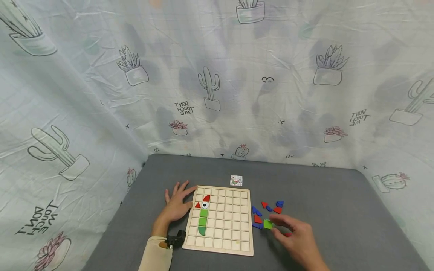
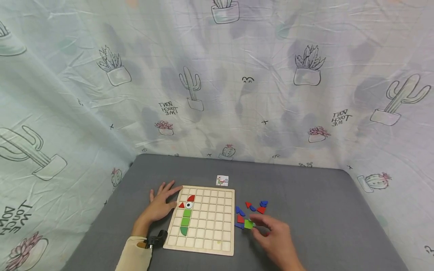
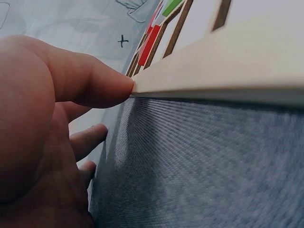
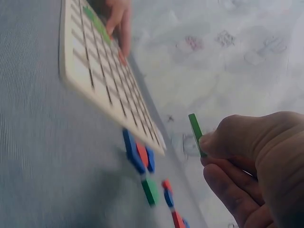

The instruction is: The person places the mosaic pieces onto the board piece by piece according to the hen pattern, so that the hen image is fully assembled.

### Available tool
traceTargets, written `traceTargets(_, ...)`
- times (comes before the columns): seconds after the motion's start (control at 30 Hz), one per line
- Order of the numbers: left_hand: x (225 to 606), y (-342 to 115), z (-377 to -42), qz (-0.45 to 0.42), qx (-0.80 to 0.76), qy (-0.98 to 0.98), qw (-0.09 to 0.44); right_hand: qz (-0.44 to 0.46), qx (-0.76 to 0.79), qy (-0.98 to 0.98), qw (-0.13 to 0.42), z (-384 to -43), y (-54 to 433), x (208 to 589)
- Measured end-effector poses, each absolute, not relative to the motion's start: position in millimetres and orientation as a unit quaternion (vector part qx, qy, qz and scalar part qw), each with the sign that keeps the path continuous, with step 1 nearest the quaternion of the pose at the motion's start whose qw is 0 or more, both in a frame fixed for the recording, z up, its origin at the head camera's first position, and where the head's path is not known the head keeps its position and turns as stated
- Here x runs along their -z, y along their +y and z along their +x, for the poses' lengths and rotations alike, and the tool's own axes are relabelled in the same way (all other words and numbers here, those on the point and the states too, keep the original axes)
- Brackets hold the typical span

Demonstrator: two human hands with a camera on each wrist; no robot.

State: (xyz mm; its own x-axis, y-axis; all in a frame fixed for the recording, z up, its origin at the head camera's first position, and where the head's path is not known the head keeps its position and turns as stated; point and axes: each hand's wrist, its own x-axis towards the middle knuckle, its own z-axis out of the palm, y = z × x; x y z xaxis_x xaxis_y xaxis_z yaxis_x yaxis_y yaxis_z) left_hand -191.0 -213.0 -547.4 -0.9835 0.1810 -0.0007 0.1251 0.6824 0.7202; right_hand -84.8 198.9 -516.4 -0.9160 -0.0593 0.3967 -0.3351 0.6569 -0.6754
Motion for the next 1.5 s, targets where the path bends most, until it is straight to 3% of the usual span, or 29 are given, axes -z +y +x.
traceTargets(0.8, 549, -213, -191, 0.085, -0.39, 0.916, 0.034, 0.202, -0.493, -0.846, 0.026, -94, 108, 529)
traceTargets(1.5, 548, -212, -189, 0.082, -0.389, 0.917, 0.032, 0.241, -0.516, -0.822, -0.01, -108, 65, 542)
